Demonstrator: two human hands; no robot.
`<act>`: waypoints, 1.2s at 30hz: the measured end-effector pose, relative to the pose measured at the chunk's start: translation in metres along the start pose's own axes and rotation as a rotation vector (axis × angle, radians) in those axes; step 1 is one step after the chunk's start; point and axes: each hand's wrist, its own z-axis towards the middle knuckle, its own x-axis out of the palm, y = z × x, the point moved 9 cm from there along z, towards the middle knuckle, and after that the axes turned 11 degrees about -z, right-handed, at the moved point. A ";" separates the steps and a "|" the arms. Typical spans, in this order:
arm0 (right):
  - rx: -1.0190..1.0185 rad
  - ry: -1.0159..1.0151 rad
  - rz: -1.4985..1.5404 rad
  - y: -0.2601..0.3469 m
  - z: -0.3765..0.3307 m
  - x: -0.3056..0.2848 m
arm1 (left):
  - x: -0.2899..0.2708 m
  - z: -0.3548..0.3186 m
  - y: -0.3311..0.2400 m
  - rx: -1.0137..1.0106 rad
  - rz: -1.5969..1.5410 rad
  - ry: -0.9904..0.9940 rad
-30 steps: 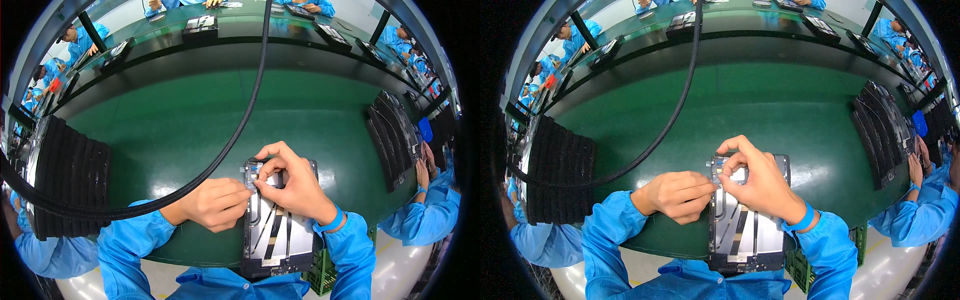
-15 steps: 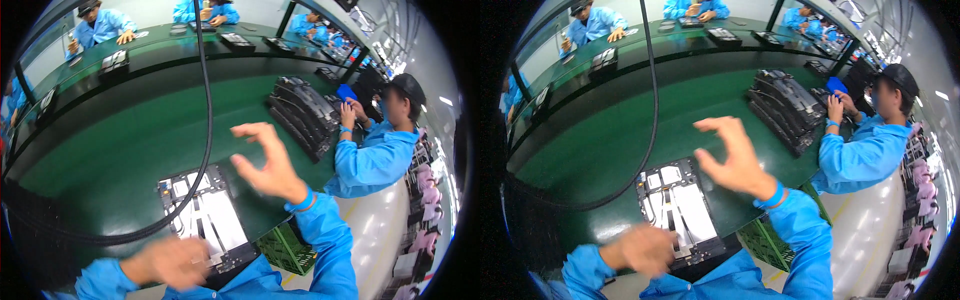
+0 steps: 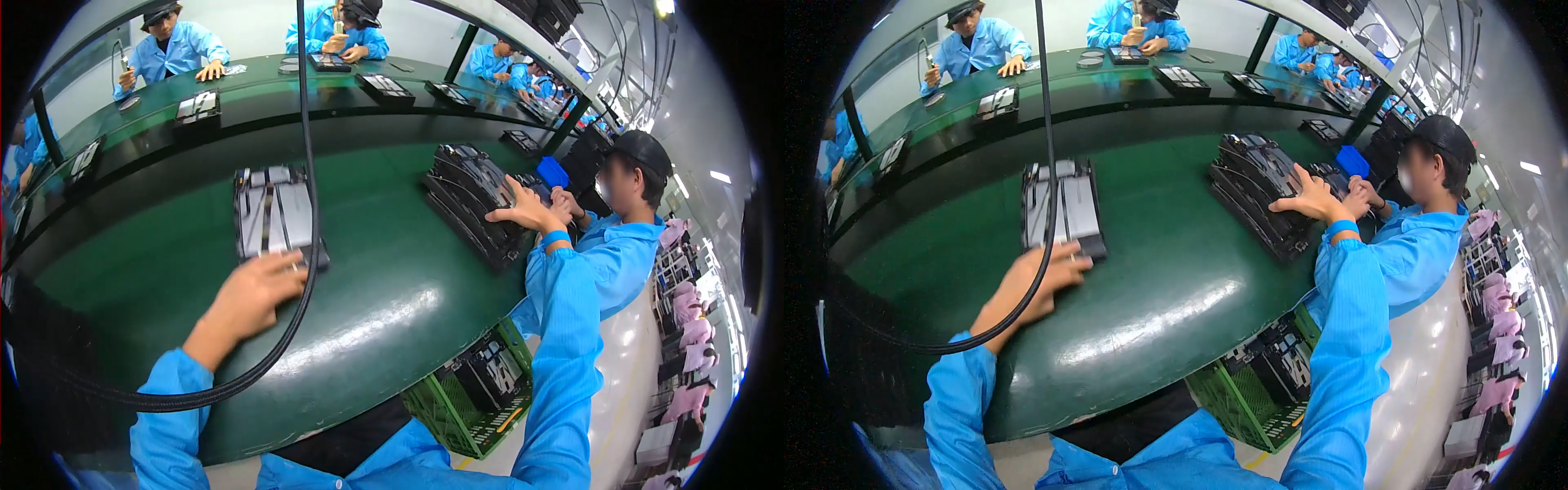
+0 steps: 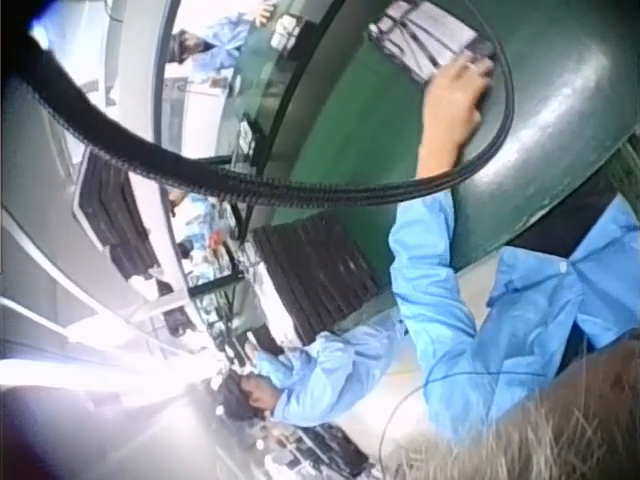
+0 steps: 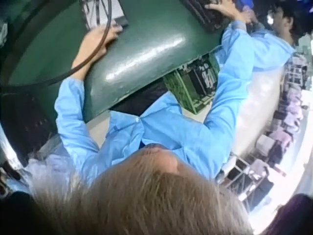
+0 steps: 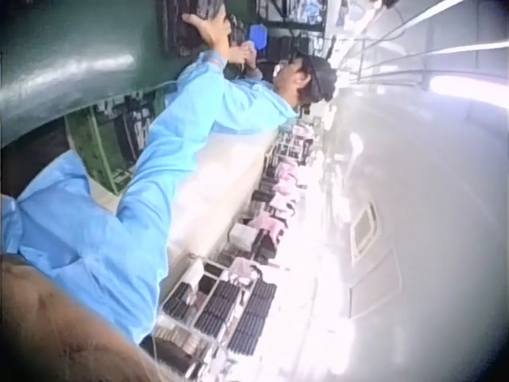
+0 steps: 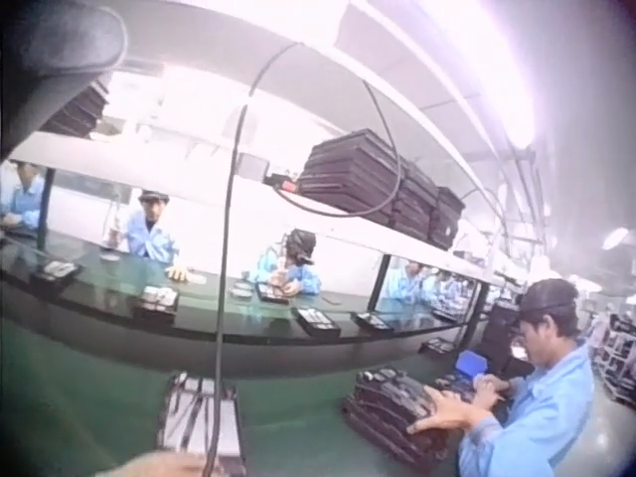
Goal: The person attaches internal components and adhesive strips onto electronic tablet assemblies by hand, then slides the units down the assembly line.
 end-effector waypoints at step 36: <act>-1.181 -0.162 0.544 0.425 -0.238 0.022 | -0.039 -0.110 -0.042 -0.553 -0.448 -0.334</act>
